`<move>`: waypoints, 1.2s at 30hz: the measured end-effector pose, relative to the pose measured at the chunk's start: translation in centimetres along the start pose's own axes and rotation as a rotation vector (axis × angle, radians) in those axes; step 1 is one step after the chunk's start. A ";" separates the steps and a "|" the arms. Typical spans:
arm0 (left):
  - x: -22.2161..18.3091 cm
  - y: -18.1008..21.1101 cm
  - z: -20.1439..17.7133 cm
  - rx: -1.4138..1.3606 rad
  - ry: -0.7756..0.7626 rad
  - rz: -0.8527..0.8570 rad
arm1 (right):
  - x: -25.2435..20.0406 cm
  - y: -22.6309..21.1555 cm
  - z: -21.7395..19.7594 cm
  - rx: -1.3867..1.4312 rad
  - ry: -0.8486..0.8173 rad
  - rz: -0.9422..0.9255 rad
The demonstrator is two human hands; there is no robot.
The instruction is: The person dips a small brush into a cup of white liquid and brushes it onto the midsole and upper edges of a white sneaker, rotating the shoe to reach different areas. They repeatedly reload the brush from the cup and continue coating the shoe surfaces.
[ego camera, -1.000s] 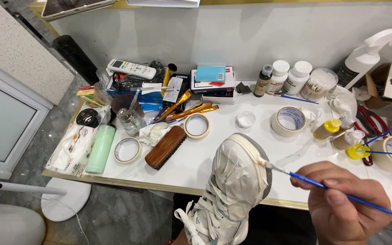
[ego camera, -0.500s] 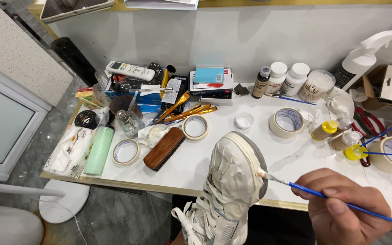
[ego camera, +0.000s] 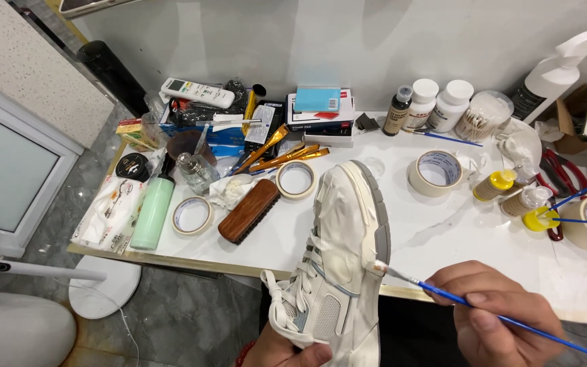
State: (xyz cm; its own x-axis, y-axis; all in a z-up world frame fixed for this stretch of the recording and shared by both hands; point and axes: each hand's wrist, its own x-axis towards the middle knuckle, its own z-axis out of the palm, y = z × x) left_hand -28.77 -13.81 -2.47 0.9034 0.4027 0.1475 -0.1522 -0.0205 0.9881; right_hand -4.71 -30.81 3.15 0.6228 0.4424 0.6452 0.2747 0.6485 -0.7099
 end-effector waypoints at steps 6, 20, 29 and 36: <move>-0.4 -0.7 0.0 -0.239 0.055 -0.095 | -1.0 1.5 -0.2 -0.031 -0.025 -0.103; -0.4 -1.0 -0.4 -0.424 0.093 -0.184 | -1.0 1.0 -0.4 -0.211 -0.053 -0.138; 0.0 -0.3 -0.3 -0.265 0.049 -0.156 | -1.0 1.6 -1.3 -0.096 -0.067 -0.166; -0.5 -1.9 0.1 -0.153 0.010 0.012 | 0.8 0.0 0.2 -0.119 -0.055 -0.056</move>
